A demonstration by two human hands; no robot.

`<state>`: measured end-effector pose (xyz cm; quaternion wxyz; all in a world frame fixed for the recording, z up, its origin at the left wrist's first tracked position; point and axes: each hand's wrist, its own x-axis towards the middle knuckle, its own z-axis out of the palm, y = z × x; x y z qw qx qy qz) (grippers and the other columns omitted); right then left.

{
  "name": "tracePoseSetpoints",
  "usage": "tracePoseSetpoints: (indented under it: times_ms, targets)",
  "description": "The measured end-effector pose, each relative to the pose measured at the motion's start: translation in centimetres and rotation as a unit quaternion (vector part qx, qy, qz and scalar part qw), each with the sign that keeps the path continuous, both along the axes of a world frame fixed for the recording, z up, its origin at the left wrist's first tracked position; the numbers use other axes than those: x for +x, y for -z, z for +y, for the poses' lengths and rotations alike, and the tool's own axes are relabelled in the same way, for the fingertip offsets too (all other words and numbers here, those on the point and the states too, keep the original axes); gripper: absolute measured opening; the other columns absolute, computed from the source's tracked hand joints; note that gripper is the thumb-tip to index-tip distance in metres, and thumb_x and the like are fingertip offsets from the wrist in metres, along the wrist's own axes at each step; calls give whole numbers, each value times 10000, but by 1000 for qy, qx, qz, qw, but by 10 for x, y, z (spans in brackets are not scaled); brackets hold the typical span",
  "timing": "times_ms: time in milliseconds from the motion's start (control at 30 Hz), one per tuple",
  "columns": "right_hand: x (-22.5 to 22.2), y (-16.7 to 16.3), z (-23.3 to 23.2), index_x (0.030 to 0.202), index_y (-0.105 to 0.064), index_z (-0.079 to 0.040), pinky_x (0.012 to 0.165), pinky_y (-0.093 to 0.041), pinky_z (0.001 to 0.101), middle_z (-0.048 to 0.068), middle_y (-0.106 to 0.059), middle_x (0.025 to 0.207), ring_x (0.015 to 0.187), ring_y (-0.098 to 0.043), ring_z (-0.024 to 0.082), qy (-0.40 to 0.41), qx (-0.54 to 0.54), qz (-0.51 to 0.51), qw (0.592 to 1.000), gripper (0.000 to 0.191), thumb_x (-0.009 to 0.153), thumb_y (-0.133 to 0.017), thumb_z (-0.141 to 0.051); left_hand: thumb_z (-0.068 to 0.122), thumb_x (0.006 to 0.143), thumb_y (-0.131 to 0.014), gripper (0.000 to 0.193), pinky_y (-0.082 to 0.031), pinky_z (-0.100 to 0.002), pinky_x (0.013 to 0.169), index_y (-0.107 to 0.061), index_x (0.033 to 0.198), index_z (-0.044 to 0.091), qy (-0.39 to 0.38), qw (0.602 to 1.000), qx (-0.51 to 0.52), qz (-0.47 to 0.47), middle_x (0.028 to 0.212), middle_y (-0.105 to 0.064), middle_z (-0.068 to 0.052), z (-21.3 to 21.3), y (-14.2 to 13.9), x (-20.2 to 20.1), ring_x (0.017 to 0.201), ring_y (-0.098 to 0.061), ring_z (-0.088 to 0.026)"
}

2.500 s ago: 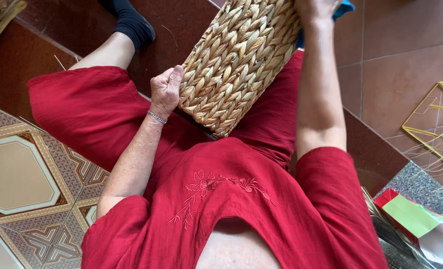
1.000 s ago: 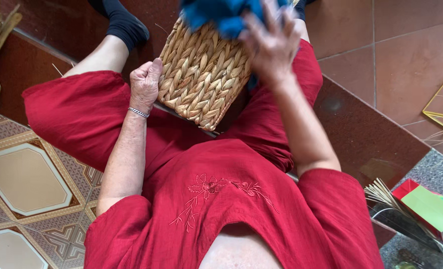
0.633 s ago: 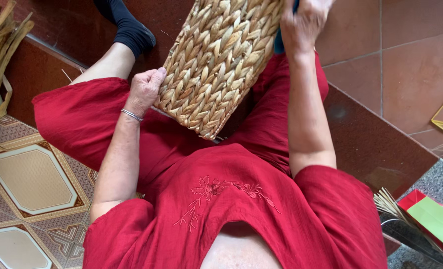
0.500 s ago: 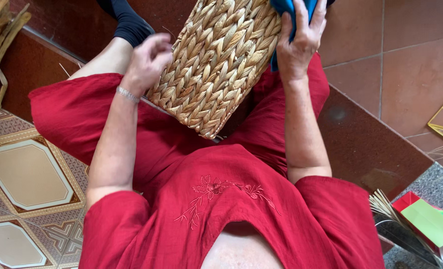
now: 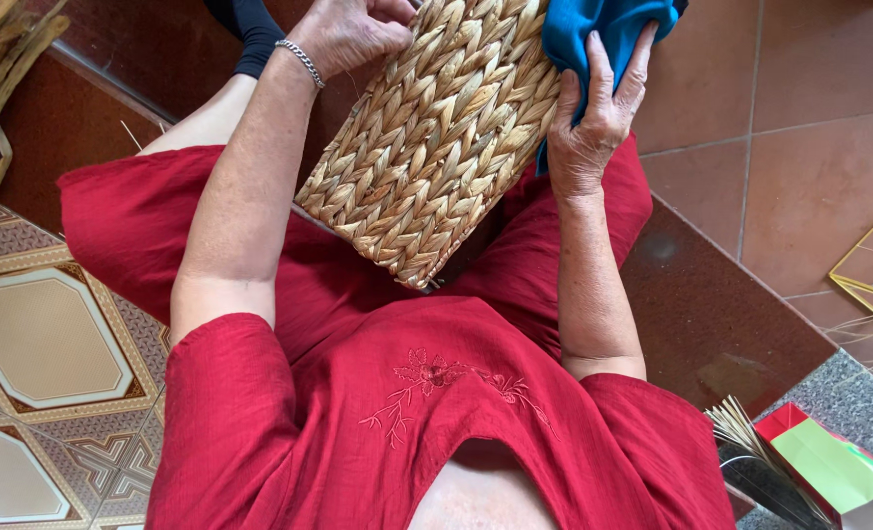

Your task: The person sits on the floor with a woven water-hyacinth basket on their lap and wipes its surfaces with a blue cloth, turning the basket to reach different sides and the handle opening. They then use scissors to trim stray fibers from the basket and resume wiping it with the cloth.

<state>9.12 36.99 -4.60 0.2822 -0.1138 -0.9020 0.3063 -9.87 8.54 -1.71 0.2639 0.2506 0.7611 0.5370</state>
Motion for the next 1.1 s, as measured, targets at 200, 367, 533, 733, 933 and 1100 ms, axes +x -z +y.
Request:
tracePoseSetpoints:
  times_ms: [200, 367, 533, 733, 933, 1100]
  targets:
    - [-1, -3, -1, 1497, -630, -193, 1283, -423, 433, 150, -240, 1719, 1536, -383, 373, 0, 6, -3, 1000, 366, 1146, -728, -152, 70, 886, -698, 169, -575, -289, 571, -754, 1039, 28, 59, 961, -249, 104, 821, -723, -108, 19, -4, -10, 671, -670, -156]
    - [-2, -3, 0, 1482, -629, -206, 1309, -423, 455, 146, -243, 1710, 1573, -383, 386, 8, 18, -2, 1000, 360, 1137, -726, -167, 48, 933, -649, 168, -598, -300, 594, -741, 1065, 0, 122, 948, -249, 157, 833, -743, -135, 21, -6, -13, 698, -712, -183]
    - [-1, -2, 1, 1504, -616, -217, 1290, -409, 445, 139, -237, 1719, 1585, -382, 371, 10, 18, -15, 1000, 367, 1151, -710, -171, 185, 983, -760, 215, -616, -297, 690, -726, 1130, 32, 81, 981, -138, 111, 952, -755, -101, 3, -4, -14, 815, -732, -168]
    - [-1, -4, 1, 1508, -607, -212, 1295, -405, 449, 142, -227, 1722, 1590, -369, 371, 10, 18, -16, 1000, 365, 1158, -702, -177, 167, 992, -763, 202, -618, -299, 761, -706, 1116, 18, 43, 987, -61, 142, 976, -752, -92, -3, -2, -4, 884, -733, -161]
    - [-3, -8, 0, 1501, -608, -212, 1328, -411, 476, 149, -233, 1715, 1583, -374, 377, 14, 29, -17, 999, 363, 1151, -699, -178, 194, 958, -753, 197, -611, -292, 694, -718, 1095, 58, 27, 987, -143, 72, 949, -733, -64, 7, -6, -7, 825, -721, -140]
    - [-4, -7, 1, 1498, -610, -210, 1327, -412, 479, 154, -231, 1715, 1582, -372, 382, 11, 32, -12, 999, 356, 1152, -688, -178, 192, 879, -772, 320, -605, -274, 633, -669, 1160, 79, 33, 991, -122, -41, 944, -701, -31, 13, -3, -17, 784, -707, -127]
